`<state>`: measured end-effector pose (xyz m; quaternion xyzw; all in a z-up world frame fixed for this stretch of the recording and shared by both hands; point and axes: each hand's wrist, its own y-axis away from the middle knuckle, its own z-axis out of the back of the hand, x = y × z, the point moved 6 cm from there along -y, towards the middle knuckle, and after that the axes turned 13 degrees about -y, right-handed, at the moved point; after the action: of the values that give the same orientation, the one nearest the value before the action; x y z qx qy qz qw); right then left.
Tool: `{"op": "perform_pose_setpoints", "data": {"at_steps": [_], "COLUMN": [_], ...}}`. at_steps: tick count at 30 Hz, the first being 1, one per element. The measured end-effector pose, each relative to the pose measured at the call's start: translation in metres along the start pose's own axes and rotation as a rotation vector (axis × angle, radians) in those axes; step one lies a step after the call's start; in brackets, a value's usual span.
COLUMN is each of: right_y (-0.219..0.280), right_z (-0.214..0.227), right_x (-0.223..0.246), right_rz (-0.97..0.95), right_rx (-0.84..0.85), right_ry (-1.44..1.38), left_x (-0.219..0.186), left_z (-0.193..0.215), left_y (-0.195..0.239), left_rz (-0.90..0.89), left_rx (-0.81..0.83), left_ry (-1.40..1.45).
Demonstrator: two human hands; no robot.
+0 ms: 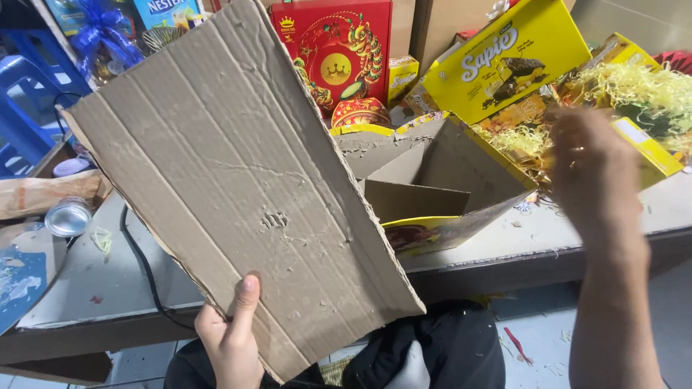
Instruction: Assemble a cardboard gift box by folding and fitting internal components.
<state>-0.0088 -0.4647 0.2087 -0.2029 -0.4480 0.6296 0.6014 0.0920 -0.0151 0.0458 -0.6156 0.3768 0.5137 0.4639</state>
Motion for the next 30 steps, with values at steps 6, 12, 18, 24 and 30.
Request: {"op": "perform_pose_setpoints", "data": {"at_steps": [6,12,18,24,30], "right_y": [-0.001,-0.004,0.021,-0.01,-0.012], "right_z": [-0.077,-0.088,-0.095,-0.062,-0.023], "right_x": [0.151,0.169,0.153,0.085,0.0], "right_rz": [0.012,0.344,0.787,0.284,-0.36], "right_rx": [0.55,0.514,0.265,0.146,0.19], "right_ry": [-0.732,-0.741,-0.167,0.021,0.539], "left_x": [-0.006,0.014,0.001,0.026,0.027], "left_z": [-0.002,-0.002,-0.005,0.003,0.011], "left_y": [-0.001,-0.007,-0.002,-0.008,-0.008], "left_rz": [0.033,-0.028,0.162,-0.024,-0.011], "left_rx": [-0.008,0.053,0.072,0.141,0.106], "left_ry": [-0.034,-0.059,-0.085,-0.004,0.066]}}
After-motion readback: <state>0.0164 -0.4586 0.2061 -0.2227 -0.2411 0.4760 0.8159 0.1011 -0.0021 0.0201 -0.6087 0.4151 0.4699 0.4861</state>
